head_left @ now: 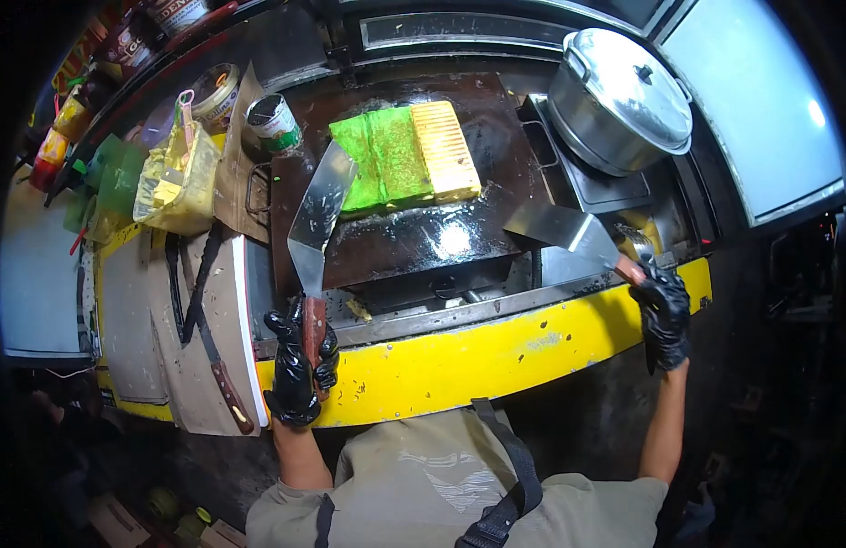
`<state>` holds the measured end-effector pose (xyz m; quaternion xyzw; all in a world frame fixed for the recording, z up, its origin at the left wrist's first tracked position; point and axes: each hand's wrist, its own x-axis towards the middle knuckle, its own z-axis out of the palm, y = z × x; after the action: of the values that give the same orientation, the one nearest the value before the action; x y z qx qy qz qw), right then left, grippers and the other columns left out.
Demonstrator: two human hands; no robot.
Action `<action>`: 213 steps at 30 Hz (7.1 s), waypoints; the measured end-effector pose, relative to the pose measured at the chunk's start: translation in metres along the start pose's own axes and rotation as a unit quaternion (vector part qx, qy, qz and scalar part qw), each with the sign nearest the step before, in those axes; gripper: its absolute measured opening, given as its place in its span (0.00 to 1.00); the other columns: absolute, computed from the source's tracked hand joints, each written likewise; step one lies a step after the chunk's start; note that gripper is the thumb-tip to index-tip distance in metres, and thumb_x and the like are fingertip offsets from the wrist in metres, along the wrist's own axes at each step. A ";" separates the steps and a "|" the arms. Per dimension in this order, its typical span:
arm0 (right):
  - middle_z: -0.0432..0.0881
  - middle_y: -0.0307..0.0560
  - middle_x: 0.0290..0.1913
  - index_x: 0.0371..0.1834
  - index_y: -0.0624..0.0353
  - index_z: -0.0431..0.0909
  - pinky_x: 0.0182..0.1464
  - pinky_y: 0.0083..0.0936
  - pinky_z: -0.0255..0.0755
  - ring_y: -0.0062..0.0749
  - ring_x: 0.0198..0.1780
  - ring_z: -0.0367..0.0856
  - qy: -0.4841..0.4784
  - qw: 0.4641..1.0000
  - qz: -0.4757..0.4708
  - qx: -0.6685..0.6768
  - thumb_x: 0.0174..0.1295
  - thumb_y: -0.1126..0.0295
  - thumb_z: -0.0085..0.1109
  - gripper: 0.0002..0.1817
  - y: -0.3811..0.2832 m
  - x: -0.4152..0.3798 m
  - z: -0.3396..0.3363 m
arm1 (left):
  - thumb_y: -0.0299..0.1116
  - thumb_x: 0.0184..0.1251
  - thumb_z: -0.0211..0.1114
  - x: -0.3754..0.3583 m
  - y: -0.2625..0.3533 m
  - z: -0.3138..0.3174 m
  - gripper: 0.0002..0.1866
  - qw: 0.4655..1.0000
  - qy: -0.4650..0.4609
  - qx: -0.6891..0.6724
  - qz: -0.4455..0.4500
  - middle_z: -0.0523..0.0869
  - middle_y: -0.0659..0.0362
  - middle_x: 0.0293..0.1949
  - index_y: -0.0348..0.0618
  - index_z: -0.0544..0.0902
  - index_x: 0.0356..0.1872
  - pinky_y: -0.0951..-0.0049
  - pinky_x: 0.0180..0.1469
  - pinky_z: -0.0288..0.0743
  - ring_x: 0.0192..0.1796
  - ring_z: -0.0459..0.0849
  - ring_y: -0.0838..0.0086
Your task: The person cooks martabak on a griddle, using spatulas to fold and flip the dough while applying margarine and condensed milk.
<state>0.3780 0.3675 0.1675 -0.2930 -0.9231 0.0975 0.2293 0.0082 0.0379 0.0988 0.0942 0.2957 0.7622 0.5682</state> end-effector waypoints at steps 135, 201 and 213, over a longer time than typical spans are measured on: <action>0.79 0.60 0.32 0.37 0.61 0.80 0.37 0.34 0.72 0.52 0.36 0.80 -0.054 0.994 -0.020 -0.090 0.55 0.74 0.58 0.08 -0.003 0.196 0.075 | 0.63 0.65 0.45 -0.018 0.009 -0.001 0.24 0.963 0.243 0.106 -0.053 0.71 0.68 0.21 0.53 0.72 0.36 0.85 0.16 0.60 0.17 0.68 0.85; 0.76 0.60 0.52 0.55 0.64 0.70 0.51 0.35 0.71 0.51 0.50 0.76 -0.070 0.991 0.076 0.087 0.52 0.82 0.53 0.23 -0.163 -0.039 0.057 | 0.62 0.65 0.47 0.013 0.006 0.015 0.29 0.952 0.203 0.224 -0.046 0.72 0.69 0.27 0.59 0.68 0.61 0.87 0.20 0.59 0.20 0.66 0.87; 0.75 0.58 0.55 0.62 0.65 0.65 0.56 0.31 0.69 0.51 0.54 0.75 -0.106 0.991 0.039 0.072 0.56 0.85 0.52 0.27 -0.179 -0.036 0.044 | 0.67 0.64 0.36 0.006 0.022 0.004 0.41 0.938 0.174 0.297 -0.050 0.55 0.60 0.71 0.48 0.53 0.71 0.67 0.70 0.44 0.72 0.51 0.70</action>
<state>0.2941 0.1992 0.1717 -0.2993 -0.9207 0.2028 0.1466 -0.0100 0.0407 0.1132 0.1092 0.6070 0.6152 0.4911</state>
